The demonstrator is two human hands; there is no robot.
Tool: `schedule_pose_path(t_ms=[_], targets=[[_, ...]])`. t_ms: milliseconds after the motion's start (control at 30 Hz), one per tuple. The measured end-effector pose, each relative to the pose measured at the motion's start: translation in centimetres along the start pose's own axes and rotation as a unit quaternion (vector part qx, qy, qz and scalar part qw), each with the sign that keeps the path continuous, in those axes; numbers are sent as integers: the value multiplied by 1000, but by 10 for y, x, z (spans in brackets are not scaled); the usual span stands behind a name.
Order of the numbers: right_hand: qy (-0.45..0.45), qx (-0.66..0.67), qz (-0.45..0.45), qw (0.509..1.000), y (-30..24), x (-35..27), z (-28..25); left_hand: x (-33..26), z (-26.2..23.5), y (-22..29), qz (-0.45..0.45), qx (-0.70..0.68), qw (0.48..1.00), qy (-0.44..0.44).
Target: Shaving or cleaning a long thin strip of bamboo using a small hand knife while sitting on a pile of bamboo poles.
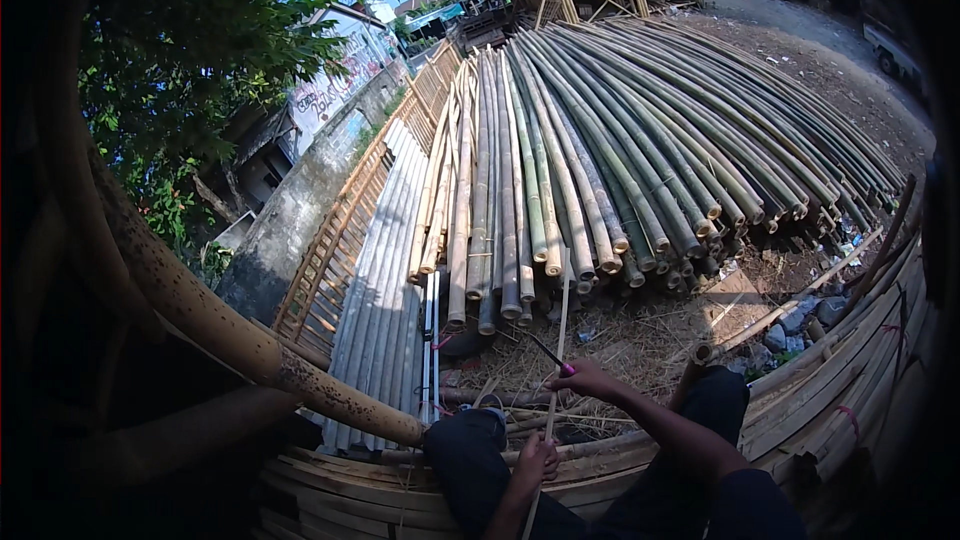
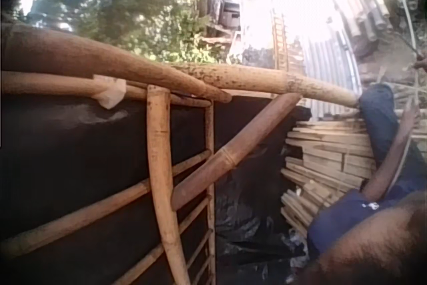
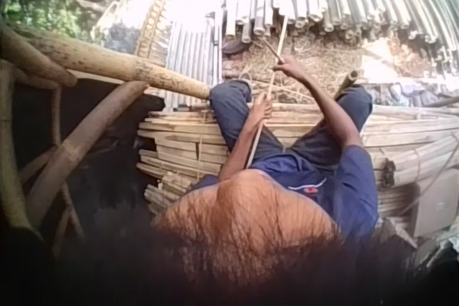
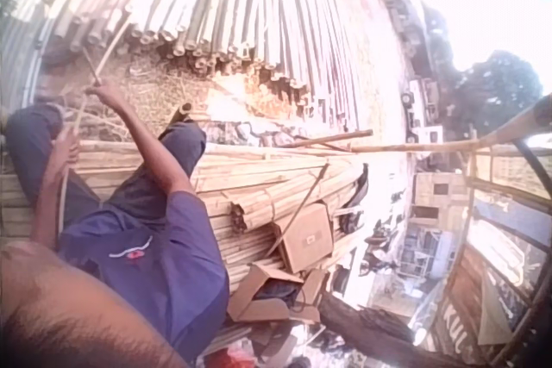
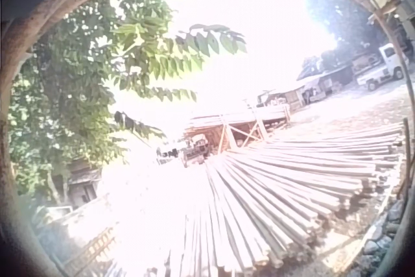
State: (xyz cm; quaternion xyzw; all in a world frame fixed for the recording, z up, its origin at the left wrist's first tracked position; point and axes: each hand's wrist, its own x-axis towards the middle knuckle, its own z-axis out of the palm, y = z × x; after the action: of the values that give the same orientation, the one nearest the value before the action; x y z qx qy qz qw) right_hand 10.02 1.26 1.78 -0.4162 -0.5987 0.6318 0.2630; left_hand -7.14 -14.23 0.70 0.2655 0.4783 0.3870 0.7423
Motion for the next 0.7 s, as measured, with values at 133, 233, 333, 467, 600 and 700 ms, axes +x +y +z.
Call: schedule_pose_path(t_ms=[133,233,333,467,600,700], targets=[[4,-14,12,1000,8,5,0,1,0,3,-9,-13,1000,-10],[-13,44,26,999,3,2,4,3,-1,9,-18,-44,999,-24],[-50,35,27,998,0,-2,11,6,-3,17,-24,-81,996,-38],[-37,41,9,998,-7,-3,7,4,-2,24,-25,-123,990,-68],[68,42,-57,995,-9,3,-15,-2,2,25,-28,-127,989,-73],[127,59,-83,987,-15,1,-28,-5,-1,23,-30,-139,985,-94]])
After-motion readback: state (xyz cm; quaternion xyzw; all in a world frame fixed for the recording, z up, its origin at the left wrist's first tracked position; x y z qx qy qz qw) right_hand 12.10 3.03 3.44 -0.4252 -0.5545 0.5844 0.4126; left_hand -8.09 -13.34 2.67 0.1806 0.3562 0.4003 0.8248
